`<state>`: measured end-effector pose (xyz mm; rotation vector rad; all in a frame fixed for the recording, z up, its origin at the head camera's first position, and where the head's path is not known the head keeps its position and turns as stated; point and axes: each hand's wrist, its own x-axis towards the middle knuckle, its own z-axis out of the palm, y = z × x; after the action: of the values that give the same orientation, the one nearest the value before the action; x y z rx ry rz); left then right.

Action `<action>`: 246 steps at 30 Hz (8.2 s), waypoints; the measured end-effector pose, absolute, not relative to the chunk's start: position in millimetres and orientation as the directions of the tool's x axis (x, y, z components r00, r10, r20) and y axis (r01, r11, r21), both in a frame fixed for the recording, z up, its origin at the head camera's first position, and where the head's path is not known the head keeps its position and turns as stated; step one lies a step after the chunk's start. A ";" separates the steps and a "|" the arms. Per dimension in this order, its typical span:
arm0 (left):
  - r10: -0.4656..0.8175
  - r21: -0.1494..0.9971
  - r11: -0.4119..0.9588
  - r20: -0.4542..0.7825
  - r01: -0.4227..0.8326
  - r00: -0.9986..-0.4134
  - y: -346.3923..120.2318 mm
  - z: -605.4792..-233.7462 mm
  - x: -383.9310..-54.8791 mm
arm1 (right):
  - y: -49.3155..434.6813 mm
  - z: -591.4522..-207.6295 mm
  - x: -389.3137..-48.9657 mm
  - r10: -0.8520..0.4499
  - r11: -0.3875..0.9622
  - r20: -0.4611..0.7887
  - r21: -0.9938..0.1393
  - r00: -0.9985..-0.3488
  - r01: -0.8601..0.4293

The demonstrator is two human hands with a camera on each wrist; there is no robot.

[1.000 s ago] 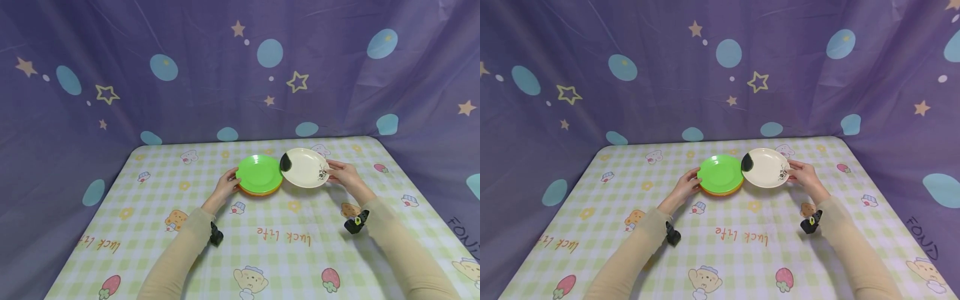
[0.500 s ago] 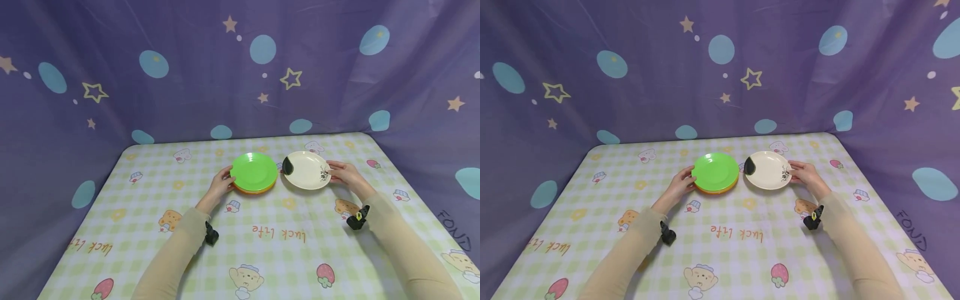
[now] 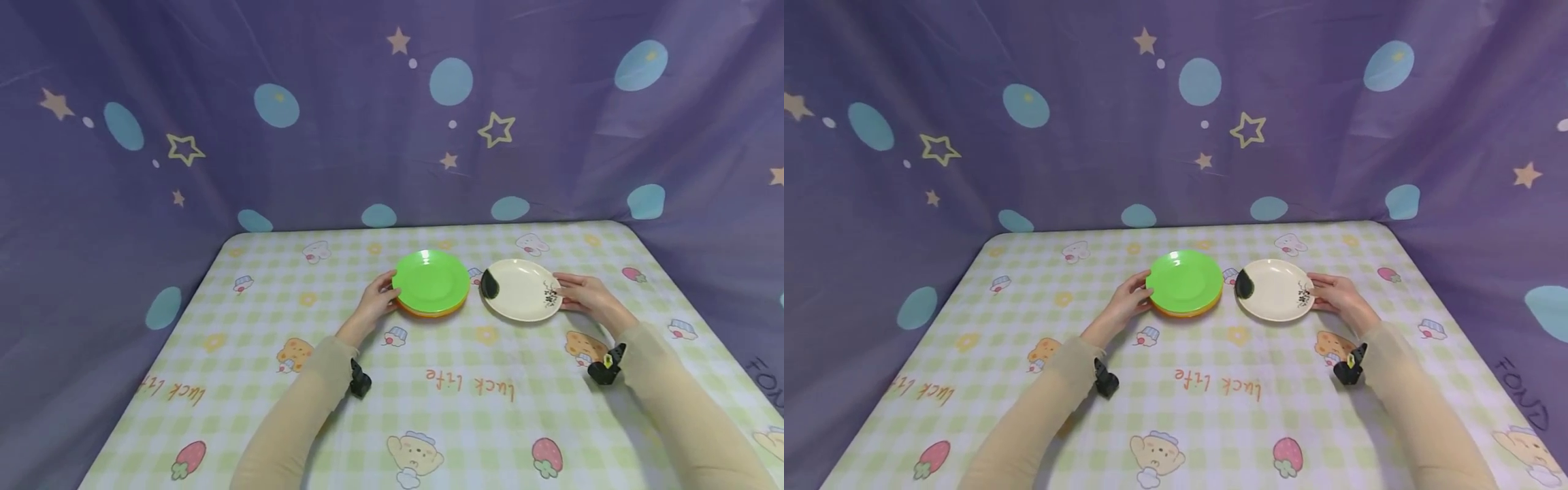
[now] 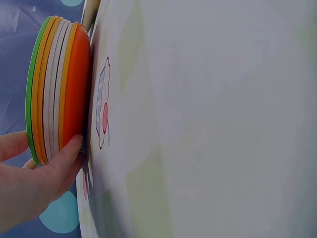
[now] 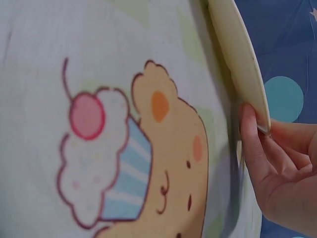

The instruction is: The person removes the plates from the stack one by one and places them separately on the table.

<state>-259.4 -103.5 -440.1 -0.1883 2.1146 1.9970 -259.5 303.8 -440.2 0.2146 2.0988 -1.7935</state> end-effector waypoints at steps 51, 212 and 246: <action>0.055 0.968 0.042 -0.249 -0.247 -0.967 -104.3 -438.7 -255.0 | 193.0 -418.7 -256.0 -0.170 0.469 0.068 -0.872 -0.983 -0.141; 0.037 0.963 0.054 -0.267 -0.265 -0.963 -106.0 -442.5 -257.0 | 215.3 -415.3 -249.2 -0.079 -0.319 -0.289 -0.899 -0.954 0.299; 0.052 0.961 0.066 -0.271 -0.267 -0.961 -101.7 -438.4 -257.0 | 297.6 -414.7 -233.7 0.019 -0.286 -0.363 -0.895 -0.932 0.342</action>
<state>-257.0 -101.7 -438.4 -0.2183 2.1084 1.9883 -233.7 297.6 -414.7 0.4532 1.7375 -2.3229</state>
